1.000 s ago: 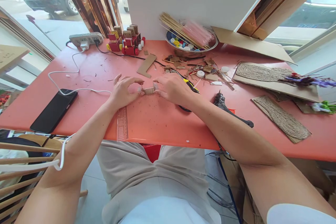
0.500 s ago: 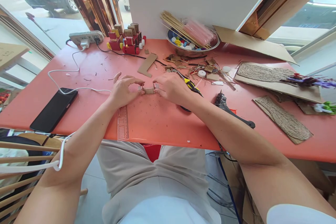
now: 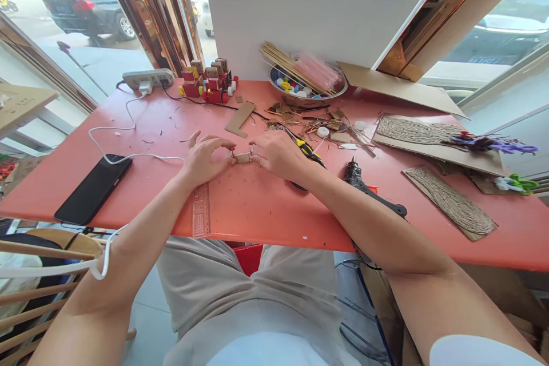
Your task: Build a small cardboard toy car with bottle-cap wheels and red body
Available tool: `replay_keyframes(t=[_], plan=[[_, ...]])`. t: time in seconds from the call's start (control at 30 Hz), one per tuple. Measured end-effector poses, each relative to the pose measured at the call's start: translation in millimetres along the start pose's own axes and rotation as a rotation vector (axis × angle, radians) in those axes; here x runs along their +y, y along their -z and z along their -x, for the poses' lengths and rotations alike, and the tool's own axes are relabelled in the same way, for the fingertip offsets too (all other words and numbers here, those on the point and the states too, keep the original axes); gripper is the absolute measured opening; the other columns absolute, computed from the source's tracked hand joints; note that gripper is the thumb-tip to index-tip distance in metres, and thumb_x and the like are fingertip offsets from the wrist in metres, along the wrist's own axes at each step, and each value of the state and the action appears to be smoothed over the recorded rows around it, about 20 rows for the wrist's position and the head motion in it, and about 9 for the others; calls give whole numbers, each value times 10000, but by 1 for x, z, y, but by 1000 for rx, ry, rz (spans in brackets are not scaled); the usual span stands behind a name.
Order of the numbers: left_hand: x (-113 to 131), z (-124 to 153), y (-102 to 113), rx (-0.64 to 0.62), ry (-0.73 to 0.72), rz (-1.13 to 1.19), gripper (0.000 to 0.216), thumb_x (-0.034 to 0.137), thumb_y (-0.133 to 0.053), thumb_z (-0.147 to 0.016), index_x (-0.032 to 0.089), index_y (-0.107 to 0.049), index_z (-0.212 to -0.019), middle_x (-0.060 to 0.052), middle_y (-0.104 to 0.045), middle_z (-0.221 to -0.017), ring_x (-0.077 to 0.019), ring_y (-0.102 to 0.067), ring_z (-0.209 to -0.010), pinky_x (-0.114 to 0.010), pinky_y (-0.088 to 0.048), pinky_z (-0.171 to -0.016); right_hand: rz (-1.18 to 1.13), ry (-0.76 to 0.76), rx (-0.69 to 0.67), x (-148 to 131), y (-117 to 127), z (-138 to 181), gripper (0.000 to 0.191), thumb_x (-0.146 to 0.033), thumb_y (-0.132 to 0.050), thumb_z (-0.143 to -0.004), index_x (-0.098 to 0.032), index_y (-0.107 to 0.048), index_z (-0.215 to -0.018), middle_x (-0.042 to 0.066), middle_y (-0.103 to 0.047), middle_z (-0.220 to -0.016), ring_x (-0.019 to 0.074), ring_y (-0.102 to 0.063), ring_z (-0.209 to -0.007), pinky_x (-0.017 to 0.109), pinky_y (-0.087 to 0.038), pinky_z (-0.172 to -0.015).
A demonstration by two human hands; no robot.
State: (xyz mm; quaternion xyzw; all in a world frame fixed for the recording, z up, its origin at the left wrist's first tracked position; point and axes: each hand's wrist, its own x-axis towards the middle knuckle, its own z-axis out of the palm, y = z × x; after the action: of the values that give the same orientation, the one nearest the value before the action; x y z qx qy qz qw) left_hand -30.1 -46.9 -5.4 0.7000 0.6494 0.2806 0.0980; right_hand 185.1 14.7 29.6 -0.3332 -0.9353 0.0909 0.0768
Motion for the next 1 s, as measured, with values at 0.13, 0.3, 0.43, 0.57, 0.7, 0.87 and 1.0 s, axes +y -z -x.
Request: replay_keyframes(t=[0.13, 0.3, 0.43, 0.57, 0.7, 0.87, 1.0], plan=[[-1, 0, 0, -7, 8, 31, 264, 380, -713, -796, 332, -799, -1040, -8, -849, -1194, -320, -723, -1263, -620, -229, -1335, 56, 18, 34, -5, 7, 5, 341, -211, -616, -1024, -99, -736, -1323, 217, -780, -1303, 353, -684, -1276, 460, -448, -1093], [-4, -1, -2, -1, -2, 45, 255, 394, -715, -788, 337, -796, -1023, -9, -853, -1173, -316, -743, -1228, -601, -279, -1321, 93, 31, -41, -18, 18, 10, 472, -242, -655, -1030, -55, -645, -1462, 255, -745, -1364, 365, -661, -1331, 477, -447, -1124], [-4, 0, -1, 20, -4, 68, 266, 411, -737, -773, 340, -784, -1025, -8, -854, -1169, -315, -743, -1227, -601, -298, -1315, 35, 70, -10, -16, 28, 12, 509, -259, -690, -1018, -81, -629, -1491, 232, -736, -1402, 355, -664, -1335, 476, -473, -1114], [-4, 2, 4, 104, -1, 130, 268, 438, -731, -791, 346, -775, -1039, -2, -859, -1136, -306, -761, -1192, -610, -294, -1319, 24, 46, 42, 2, 45, 13, 454, -273, -699, -1007, -100, -687, -1427, 219, -744, -1392, 357, -678, -1306, 468, -506, -1068], [-7, 3, 13, 299, 125, 236, 267, 499, -678, -809, 316, -786, -971, -24, -866, -1062, -317, -779, -1133, -621, -382, -1272, 102, 44, 94, 26, 61, 14, 299, -281, -680, -991, -132, -797, -1222, 170, -821, -1164, 328, -733, -1119, 418, -517, -967], [-10, -1, 23, 395, 244, 382, 242, 473, -672, -752, 278, -793, -830, -42, -864, -952, -302, -794, -1041, -478, -598, -1060, 192, -5, 145, 45, 63, 26, 335, -311, -582, -1015, -184, -764, -764, 86, -740, -694, 268, -693, -793, 452, -492, -997], [-9, -4, 25, 348, 280, 435, 155, 404, -692, -738, 277, -779, -760, -24, -860, -912, -285, -796, -1005, -429, -634, -993, 151, -25, 242, 55, 51, 54, 291, -219, -503, -1012, -196, -764, -885, 124, -800, -860, 291, -720, -884, 438, -519, -939]])
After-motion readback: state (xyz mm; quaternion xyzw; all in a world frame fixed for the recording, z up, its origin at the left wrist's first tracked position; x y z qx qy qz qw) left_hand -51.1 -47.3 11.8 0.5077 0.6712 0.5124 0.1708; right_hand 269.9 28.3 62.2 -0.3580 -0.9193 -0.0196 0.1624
